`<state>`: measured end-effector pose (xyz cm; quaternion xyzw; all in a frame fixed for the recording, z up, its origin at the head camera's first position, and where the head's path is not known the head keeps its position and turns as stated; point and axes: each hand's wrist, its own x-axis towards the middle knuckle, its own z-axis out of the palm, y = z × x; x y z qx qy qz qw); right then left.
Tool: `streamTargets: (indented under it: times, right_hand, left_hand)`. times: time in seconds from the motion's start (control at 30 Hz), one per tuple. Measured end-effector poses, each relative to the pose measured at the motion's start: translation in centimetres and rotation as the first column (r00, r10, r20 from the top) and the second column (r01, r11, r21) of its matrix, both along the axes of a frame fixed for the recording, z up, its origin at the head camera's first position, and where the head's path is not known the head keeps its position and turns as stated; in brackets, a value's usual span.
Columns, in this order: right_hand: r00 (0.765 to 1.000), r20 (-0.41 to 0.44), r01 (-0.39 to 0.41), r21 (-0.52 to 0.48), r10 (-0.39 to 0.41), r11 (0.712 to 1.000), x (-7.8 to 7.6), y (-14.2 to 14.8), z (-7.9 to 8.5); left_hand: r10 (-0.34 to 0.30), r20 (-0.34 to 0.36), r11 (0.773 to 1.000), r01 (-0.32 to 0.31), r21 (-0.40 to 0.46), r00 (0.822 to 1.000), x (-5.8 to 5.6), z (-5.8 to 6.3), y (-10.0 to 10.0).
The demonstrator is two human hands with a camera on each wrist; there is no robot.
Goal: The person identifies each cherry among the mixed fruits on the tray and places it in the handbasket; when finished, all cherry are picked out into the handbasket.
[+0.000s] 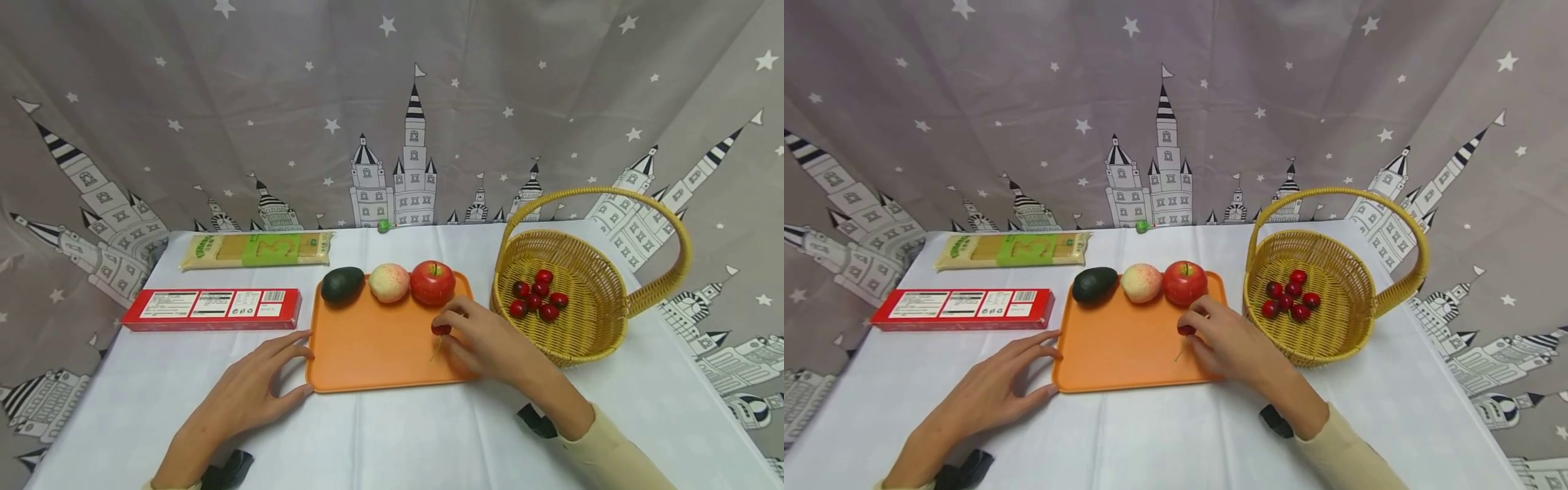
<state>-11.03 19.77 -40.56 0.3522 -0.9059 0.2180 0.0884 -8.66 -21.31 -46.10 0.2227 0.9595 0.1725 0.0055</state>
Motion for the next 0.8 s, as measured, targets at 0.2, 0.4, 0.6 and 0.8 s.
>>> streamTargets:
  times: [0.2,0.4,0.6,0.8]
  right_hand:
    - [0.996,-0.039,0.082,-0.039,-0.084,0.996,0.2,2.4,0.5]
    - [0.983,-0.103,0.149,-0.063,-0.155,0.987,0.4,4.7,0.7]
    - [0.97,-0.11,0.211,-0.08,-0.219,0.974,0.8,6.6,1.2]
    - [0.954,-0.129,0.262,-0.091,-0.272,0.961,1.0,8.5,1.4]
  left_hand:
    - [-0.003,-0.008,1.0,0.003,0.005,1.0,0.0,0.0,0.0]
    - [-0.01,-0.009,1.0,0.01,0.006,1.0,0.0,-0.1,0.0]
    - [-0.01,-0.013,1.0,0.01,0.005,1.0,0.0,0.0,0.1]
    - [0.001,-0.004,1.0,-0.001,0.002,1.0,0.0,0.0,0.0]
